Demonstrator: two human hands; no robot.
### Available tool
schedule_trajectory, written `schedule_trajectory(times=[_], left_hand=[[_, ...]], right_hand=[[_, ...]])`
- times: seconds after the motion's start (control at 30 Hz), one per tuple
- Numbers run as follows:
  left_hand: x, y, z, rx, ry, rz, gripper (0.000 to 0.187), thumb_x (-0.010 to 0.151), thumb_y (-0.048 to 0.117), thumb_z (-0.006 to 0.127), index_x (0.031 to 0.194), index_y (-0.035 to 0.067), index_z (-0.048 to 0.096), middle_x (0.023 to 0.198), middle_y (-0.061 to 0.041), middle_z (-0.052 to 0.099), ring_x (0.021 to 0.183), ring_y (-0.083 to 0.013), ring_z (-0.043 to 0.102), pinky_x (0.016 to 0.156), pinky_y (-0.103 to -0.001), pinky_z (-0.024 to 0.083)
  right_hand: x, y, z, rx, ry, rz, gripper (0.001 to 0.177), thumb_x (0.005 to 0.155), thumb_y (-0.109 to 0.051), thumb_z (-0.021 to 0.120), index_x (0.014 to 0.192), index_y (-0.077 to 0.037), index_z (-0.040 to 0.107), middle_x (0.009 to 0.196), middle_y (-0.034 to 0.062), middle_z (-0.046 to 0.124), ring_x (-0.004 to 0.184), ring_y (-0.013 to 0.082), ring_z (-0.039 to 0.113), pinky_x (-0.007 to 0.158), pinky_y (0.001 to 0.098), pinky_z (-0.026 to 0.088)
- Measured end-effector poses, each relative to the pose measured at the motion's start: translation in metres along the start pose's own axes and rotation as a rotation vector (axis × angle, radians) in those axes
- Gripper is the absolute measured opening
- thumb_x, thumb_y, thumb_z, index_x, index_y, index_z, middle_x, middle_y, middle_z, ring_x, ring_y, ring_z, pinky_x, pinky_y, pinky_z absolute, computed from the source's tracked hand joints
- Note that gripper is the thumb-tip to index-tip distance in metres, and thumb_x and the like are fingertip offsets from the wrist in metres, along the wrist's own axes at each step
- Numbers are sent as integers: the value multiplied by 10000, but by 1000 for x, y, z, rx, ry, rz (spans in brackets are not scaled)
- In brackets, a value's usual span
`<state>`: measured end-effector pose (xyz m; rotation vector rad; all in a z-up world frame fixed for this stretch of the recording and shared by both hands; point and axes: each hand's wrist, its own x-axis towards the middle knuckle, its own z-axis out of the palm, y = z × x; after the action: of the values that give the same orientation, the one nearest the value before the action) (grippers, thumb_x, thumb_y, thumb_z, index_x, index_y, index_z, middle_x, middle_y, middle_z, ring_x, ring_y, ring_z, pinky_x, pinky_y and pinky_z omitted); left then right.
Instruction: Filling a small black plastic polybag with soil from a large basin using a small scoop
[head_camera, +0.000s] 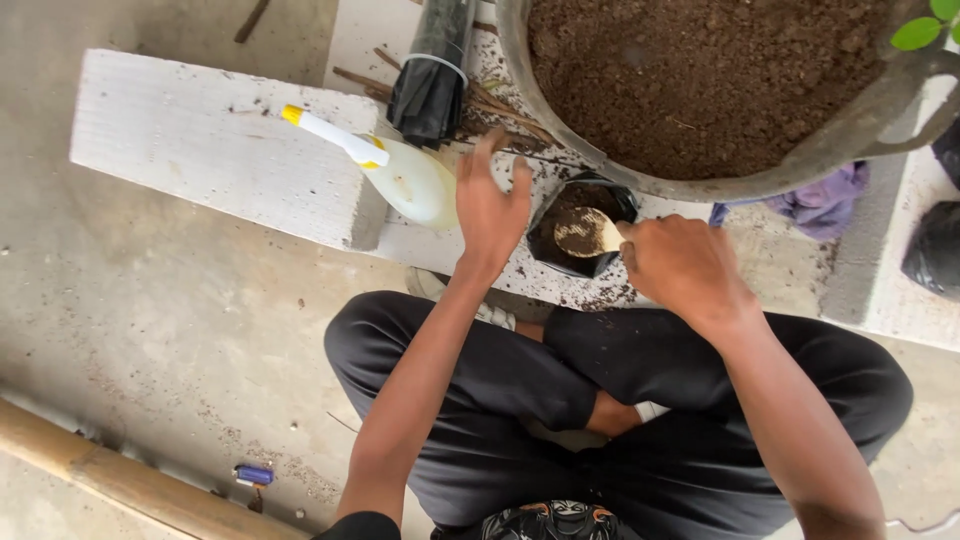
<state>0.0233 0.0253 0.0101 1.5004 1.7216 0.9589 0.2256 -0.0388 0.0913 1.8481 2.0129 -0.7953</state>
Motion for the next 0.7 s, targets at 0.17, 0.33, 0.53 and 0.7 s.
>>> schedule_trajectory(times=[0.17, 0.33, 0.53, 0.7], left_hand=[[110, -15, 18, 617, 388, 246, 582, 843, 206, 767, 1264, 33, 404, 1208, -193, 555, 1203, -428, 592, 1002, -655, 541], [175, -41, 4, 974, -113, -189, 1187, 969, 602, 835, 1587, -68, 74, 1596, -369, 254, 1495, -561, 159, 1175, -754, 172], [200, -77, 6, 1121, -198, -141, 1106, 788, 618, 894, 1455, -50, 318, 1328, -251, 471, 1130, -422, 507, 1050, -725, 361], [223, -80, -12, 1147, -155, 41, 674, 792, 494, 919, 1142, 22, 590, 959, -125, 676, 760, -298, 724, 634, -441, 616]], right_hand=[[4, 10, 16, -101, 107, -17, 268, 988, -245, 590, 964, -41, 762, 769, 139, 752, 619, 338, 723, 571, 439, 566], [14, 26, 15, -12, 76, -5, 251, 947, -247, 604, 931, -49, 757, 807, 161, 755, 687, 396, 721, 653, 482, 569], [14, 28, 15, -24, 100, -59, 297, 964, -219, 579, 1180, -145, 769, 773, 156, 760, 586, 347, 720, 552, 434, 578], [15, 27, 13, -6, 46, -33, 314, 981, -230, 564, 1220, -168, 758, 806, 145, 775, 597, 338, 727, 560, 430, 588]])
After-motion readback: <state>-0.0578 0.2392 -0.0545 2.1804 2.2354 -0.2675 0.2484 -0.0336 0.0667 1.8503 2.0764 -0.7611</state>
